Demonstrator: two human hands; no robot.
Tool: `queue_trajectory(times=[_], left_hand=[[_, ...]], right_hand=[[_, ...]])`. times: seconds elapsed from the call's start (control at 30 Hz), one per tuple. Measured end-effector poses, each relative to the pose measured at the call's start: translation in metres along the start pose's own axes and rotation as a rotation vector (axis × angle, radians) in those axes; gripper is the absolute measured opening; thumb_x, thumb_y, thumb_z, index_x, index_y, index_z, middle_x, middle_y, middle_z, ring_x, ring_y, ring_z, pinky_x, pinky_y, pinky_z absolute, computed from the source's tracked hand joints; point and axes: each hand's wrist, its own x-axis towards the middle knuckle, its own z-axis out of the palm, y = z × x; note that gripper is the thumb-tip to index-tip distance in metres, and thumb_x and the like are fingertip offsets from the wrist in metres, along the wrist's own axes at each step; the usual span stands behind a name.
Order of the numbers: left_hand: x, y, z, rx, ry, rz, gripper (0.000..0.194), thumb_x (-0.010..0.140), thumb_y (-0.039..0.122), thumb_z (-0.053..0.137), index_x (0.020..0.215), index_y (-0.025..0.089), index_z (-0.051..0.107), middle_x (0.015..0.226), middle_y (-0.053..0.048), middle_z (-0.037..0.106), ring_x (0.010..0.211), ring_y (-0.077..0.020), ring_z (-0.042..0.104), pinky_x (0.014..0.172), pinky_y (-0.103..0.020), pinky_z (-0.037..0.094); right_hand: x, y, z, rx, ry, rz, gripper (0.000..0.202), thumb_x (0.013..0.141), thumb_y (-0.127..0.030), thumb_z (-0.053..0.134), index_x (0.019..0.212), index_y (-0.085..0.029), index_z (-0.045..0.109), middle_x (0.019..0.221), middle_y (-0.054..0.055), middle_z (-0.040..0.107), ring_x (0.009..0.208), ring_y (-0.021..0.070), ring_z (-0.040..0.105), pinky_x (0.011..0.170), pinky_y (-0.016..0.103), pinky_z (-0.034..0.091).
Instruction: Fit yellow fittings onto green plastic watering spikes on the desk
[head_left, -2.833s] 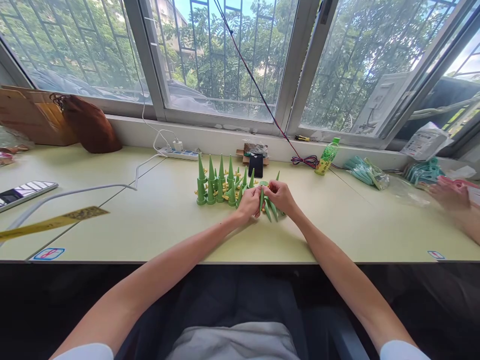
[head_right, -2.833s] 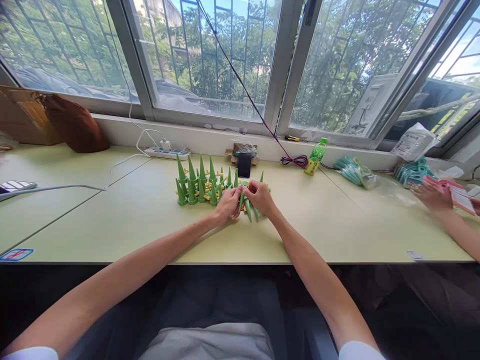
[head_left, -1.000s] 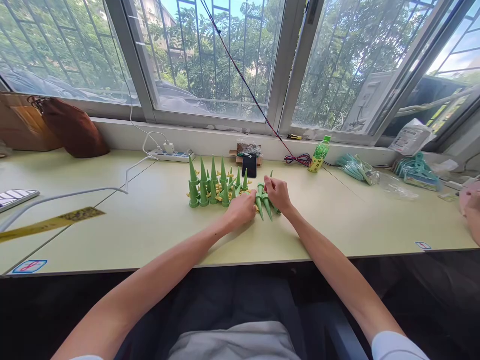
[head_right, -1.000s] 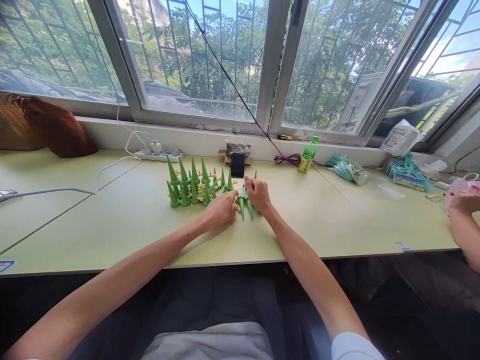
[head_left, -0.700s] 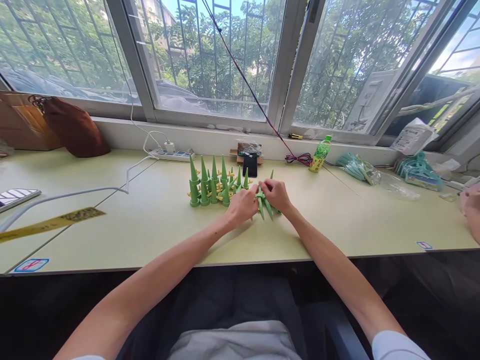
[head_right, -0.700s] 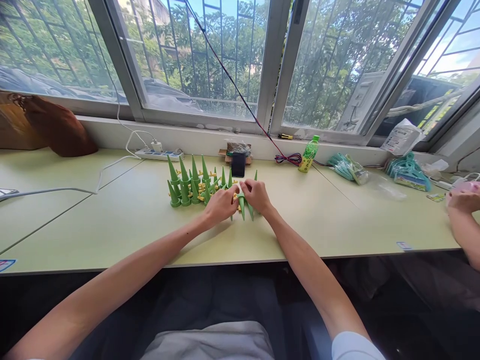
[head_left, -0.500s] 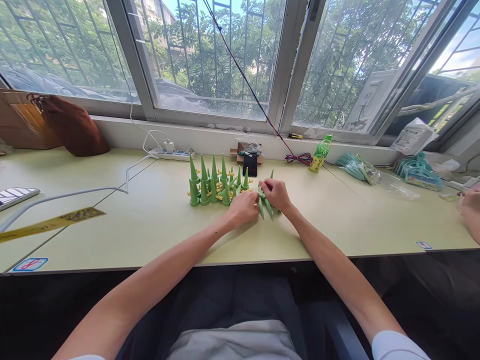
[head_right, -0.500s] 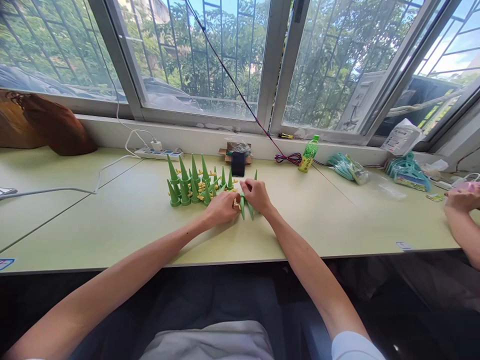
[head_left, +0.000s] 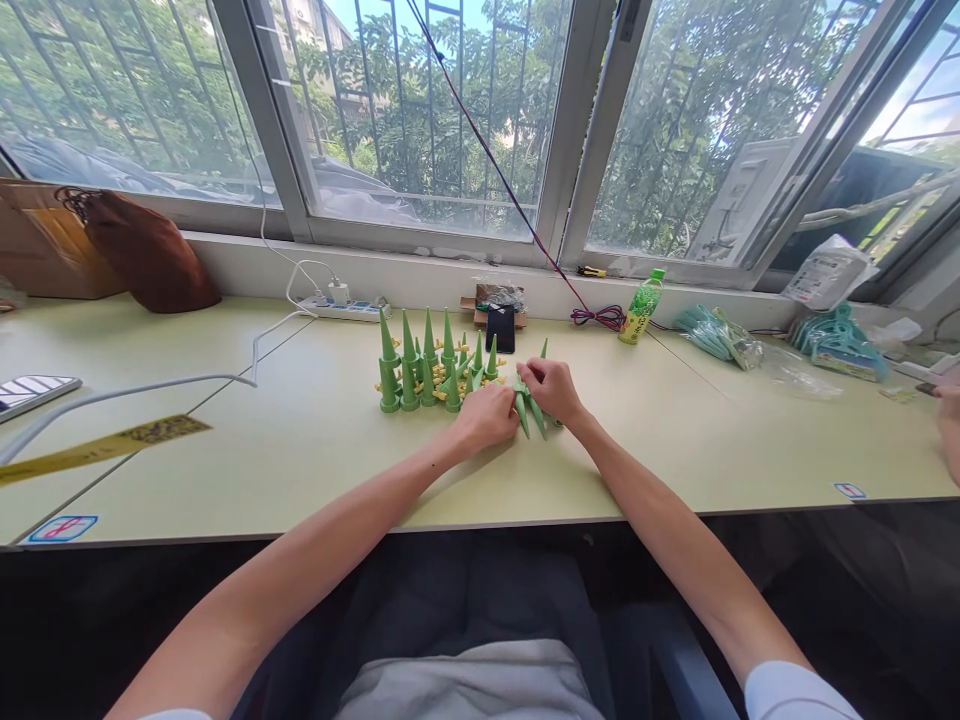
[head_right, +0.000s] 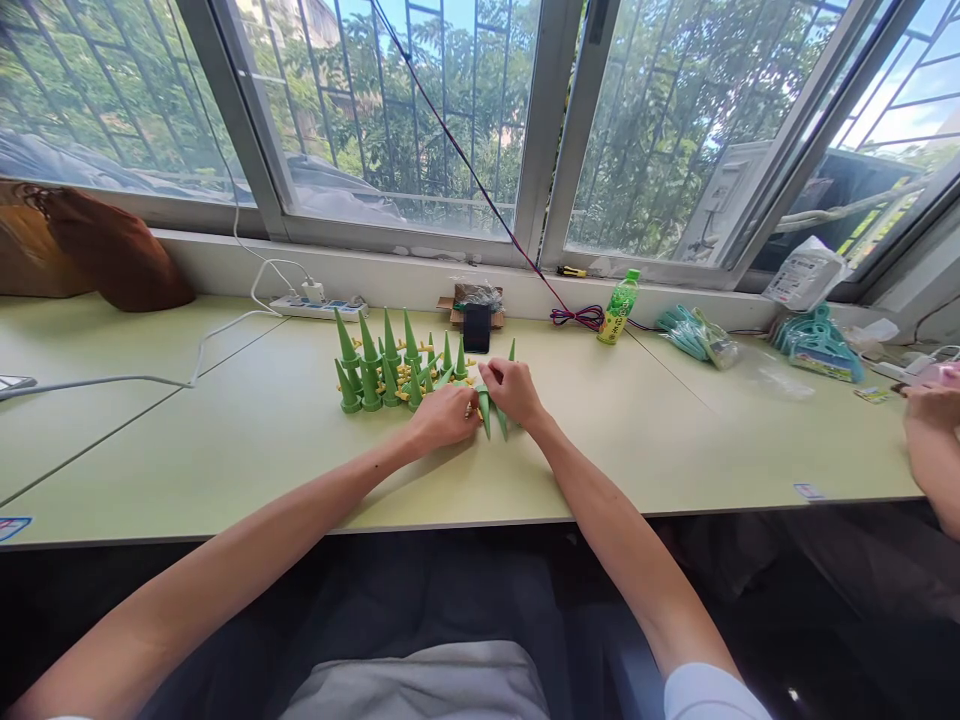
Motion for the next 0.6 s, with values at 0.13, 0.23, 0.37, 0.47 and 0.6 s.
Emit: queue_trajectory(times=[0.13,0.23,0.37,0.47,0.6], left_hand=[[0.0002,-0.0008,0.0009,0.014,-0.012,0.008,0.016,0.081,0.016,0.052,0.073,0.019,0.066,0.077,-0.011,0.065,0.074,-0.0260,0.062,0.066,-0.033,0.045],[0.0003,-0.0018,0.0018,-0.016,-0.005,0.000,0.017,0.082,0.016,0.053,0.071,0.019,0.065,0.075,-0.011,0.064,0.074,-0.0257,0.062,0.067,-0.033,0.045],[0.0011,-0.0040,0.0037,-0.032,-0.007,-0.015,0.017,0.083,0.018,0.056,0.069,0.019,0.066,0.073,-0.010,0.063,0.073,-0.0249,0.061,0.067,-0.032,0.044],[0.0020,-0.0057,0.0050,-0.021,-0.013,-0.010,0.019,0.083,0.018,0.054,0.068,0.019,0.066,0.074,-0.010,0.064,0.072,-0.0245,0.061,0.065,-0.031,0.044],[0.0028,-0.0067,0.0055,-0.096,0.026,-0.003,0.018,0.079,0.018,0.058,0.062,0.019,0.064,0.067,-0.009,0.062,0.071,-0.0237,0.060,0.063,-0.029,0.043]], right_hand=[[-0.0005,-0.0009,-0.0003,-0.006,-0.006,0.005,0.044,0.092,-0.047,0.043,0.057,-0.021,0.034,0.052,-0.004,0.033,0.055,0.0122,0.027,0.056,0.027,0.026],[-0.0007,-0.0017,-0.0004,-0.012,-0.015,0.016,0.045,0.093,-0.048,0.043,0.057,-0.022,0.034,0.052,-0.004,0.033,0.055,0.0123,0.028,0.056,0.027,0.027],[-0.0006,-0.0021,-0.0002,-0.014,-0.004,0.011,0.045,0.092,-0.046,0.044,0.056,-0.022,0.033,0.052,-0.004,0.033,0.055,0.0122,0.027,0.055,0.027,0.027],[-0.0004,-0.0018,0.0000,-0.005,-0.002,0.001,0.044,0.092,-0.045,0.044,0.056,-0.022,0.033,0.052,-0.004,0.032,0.055,0.0120,0.028,0.056,0.027,0.027],[-0.0005,-0.0021,-0.0003,0.003,-0.006,0.003,0.044,0.092,-0.044,0.044,0.056,-0.021,0.034,0.052,-0.004,0.033,0.055,0.0118,0.028,0.056,0.027,0.027]])
